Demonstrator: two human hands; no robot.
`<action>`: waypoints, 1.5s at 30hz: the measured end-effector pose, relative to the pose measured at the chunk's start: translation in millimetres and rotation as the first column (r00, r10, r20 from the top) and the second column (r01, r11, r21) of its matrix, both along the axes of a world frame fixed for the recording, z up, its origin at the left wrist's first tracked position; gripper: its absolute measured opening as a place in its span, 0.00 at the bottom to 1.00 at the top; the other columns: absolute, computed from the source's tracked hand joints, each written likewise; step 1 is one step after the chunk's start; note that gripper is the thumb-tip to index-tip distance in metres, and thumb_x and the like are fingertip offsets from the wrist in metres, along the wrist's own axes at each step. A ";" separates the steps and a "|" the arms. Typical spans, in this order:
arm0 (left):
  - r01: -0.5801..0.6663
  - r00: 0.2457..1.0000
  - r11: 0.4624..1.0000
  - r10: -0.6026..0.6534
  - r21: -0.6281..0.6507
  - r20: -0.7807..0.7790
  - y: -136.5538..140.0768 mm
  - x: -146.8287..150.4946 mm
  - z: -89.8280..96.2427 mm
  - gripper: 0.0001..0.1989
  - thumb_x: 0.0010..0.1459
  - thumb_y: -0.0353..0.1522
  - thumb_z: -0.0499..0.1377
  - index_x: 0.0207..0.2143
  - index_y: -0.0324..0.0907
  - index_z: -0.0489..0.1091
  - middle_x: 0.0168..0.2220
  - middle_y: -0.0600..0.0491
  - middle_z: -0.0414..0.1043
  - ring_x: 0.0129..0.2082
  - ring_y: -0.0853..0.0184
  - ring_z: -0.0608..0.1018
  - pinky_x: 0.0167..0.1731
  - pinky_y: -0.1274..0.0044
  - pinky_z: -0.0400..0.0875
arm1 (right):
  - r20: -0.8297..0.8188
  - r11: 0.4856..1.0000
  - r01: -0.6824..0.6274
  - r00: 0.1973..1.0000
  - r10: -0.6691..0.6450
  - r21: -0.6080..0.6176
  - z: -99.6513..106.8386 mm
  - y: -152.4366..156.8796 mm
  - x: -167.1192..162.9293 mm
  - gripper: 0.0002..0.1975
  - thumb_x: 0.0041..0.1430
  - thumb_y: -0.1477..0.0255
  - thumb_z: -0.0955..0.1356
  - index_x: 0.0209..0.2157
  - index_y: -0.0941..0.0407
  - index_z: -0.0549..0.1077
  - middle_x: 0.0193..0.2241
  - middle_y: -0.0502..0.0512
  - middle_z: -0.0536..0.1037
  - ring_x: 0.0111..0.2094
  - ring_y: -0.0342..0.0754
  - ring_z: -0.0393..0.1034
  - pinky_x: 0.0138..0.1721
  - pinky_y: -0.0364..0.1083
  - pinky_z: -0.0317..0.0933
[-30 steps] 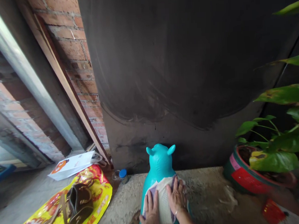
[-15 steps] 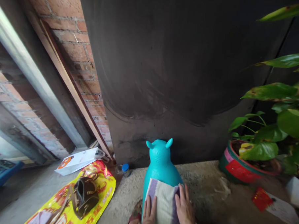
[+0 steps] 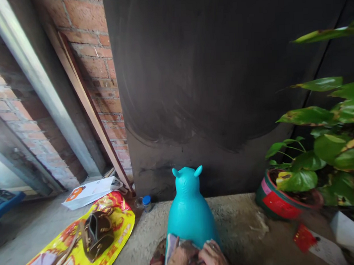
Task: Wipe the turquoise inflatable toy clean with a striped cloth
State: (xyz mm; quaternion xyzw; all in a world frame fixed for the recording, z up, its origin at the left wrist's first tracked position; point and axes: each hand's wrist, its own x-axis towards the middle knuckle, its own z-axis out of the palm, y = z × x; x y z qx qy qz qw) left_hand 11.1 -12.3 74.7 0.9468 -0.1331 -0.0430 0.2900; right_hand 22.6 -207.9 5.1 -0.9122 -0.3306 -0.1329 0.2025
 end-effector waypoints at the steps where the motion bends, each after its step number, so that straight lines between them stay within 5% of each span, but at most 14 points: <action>1: 0.007 1.000 1.000 -0.007 0.006 -0.027 0.2 -2.0 4.1 0.15 0.49 0.30 0.57 0.37 0.56 0.75 0.40 0.59 0.81 0.45 0.62 0.79 0.61 0.62 0.63 | 0.025 1.000 0.006 1.000 -0.006 -0.016 0.0 -3.0 -0.4 0.13 0.47 0.82 0.66 0.31 0.49 0.67 0.31 0.44 0.74 0.37 0.46 0.70 0.50 0.44 0.57; 4: 0.017 0.996 1.000 -0.018 -0.006 -0.086 3.4 -8.6 16.6 0.15 0.53 0.29 0.53 0.39 0.53 0.74 0.43 0.55 0.79 0.48 0.62 0.78 0.62 0.56 0.59 | 0.054 0.996 0.064 0.997 -0.061 -0.065 9.5 -5.8 -1.0 0.14 0.47 0.83 0.66 0.31 0.49 0.66 0.29 0.43 0.73 0.32 0.44 0.69 0.40 0.42 0.57; 8: 0.112 0.988 0.989 -0.121 -0.093 -0.093 3.1 -12.8 10.1 0.26 0.45 0.37 0.64 0.51 0.52 0.69 0.55 0.50 0.72 0.57 0.56 0.72 0.61 0.57 0.60 | 0.045 0.988 0.120 0.992 -0.116 -0.094 36.8 8.0 -3.3 0.13 0.49 0.83 0.67 0.30 0.50 0.66 0.30 0.43 0.73 0.30 0.44 0.67 0.34 0.43 0.52; 14: -0.119 0.993 0.992 0.120 -0.037 0.016 9.6 -13.9 -15.4 0.16 0.54 0.27 0.51 0.40 0.48 0.75 0.44 0.51 0.77 0.46 0.67 0.78 0.48 0.76 0.72 | -0.116 0.984 0.098 0.986 -0.116 -0.147 62.2 15.4 -4.6 0.12 0.50 0.82 0.66 0.31 0.50 0.68 0.32 0.44 0.75 0.35 0.44 0.69 0.38 0.44 0.50; 19: -0.255 0.965 0.958 0.262 0.133 -0.030 26.2 -18.1 -21.0 0.16 0.61 0.32 0.46 0.38 0.50 0.74 0.42 0.53 0.77 0.45 0.66 0.78 0.48 0.75 0.71 | -0.309 0.963 0.081 0.937 -0.162 -0.259 51.4 -10.0 -5.1 0.18 0.46 0.84 0.63 0.36 0.49 0.70 0.39 0.46 0.76 0.43 0.48 0.70 0.45 0.47 0.51; 24: -0.325 0.923 0.921 0.358 0.216 -0.141 27.2 -15.4 -33.4 0.17 0.61 0.32 0.45 0.42 0.54 0.71 0.49 0.55 0.76 0.51 0.67 0.75 0.50 0.77 0.69 | -0.317 0.952 0.162 0.917 -0.242 -0.258 30.5 -30.7 -2.7 0.23 0.53 0.86 0.56 0.36 0.47 0.73 0.42 0.50 0.78 0.45 0.49 0.72 0.47 0.49 0.55; 30: -0.347 0.912 0.914 0.381 0.210 -0.153 39.1 -13.4 -34.2 0.19 0.62 0.32 0.41 0.42 0.48 0.71 0.46 0.51 0.76 0.49 0.65 0.76 0.50 0.75 0.67 | -0.285 0.935 0.296 0.895 -0.343 -0.195 32.1 -43.4 3.4 0.18 0.49 0.86 0.60 0.31 0.50 0.72 0.35 0.50 0.78 0.39 0.48 0.73 0.37 0.44 0.57; 35: -0.440 0.871 0.882 0.465 0.165 -0.162 45.3 -5.1 -9.7 0.18 0.62 0.32 0.41 0.39 0.43 0.70 0.43 0.47 0.76 0.41 0.61 0.79 0.40 0.72 0.69 | -0.280 0.943 0.327 0.901 -0.332 -0.064 60.9 -38.2 27.0 0.11 0.54 0.82 0.60 0.28 0.52 0.68 0.27 0.46 0.73 0.30 0.43 0.70 0.32 0.40 0.55; 41: -0.582 0.811 0.809 0.571 -0.084 -0.130 44.4 44.5 59.0 0.19 0.63 0.35 0.40 0.33 0.42 0.68 0.23 0.52 0.75 0.26 0.67 0.78 0.31 0.77 0.68 | -0.178 0.942 0.323 0.936 -0.303 0.095 135.9 -22.8 87.6 0.10 0.57 0.78 0.59 0.27 0.53 0.68 0.31 0.50 0.71 0.33 0.43 0.68 0.36 0.41 0.57; 45: -0.597 0.800 0.770 0.593 -0.226 -0.096 49.9 73.3 103.4 0.16 0.63 0.35 0.42 0.39 0.41 0.67 0.32 0.51 0.78 0.31 0.70 0.80 0.30 0.80 0.70 | -0.095 0.942 0.305 0.951 -0.294 0.138 186.4 -20.6 110.5 0.09 0.61 0.74 0.60 0.29 0.53 0.69 0.33 0.50 0.70 0.34 0.43 0.66 0.37 0.41 0.56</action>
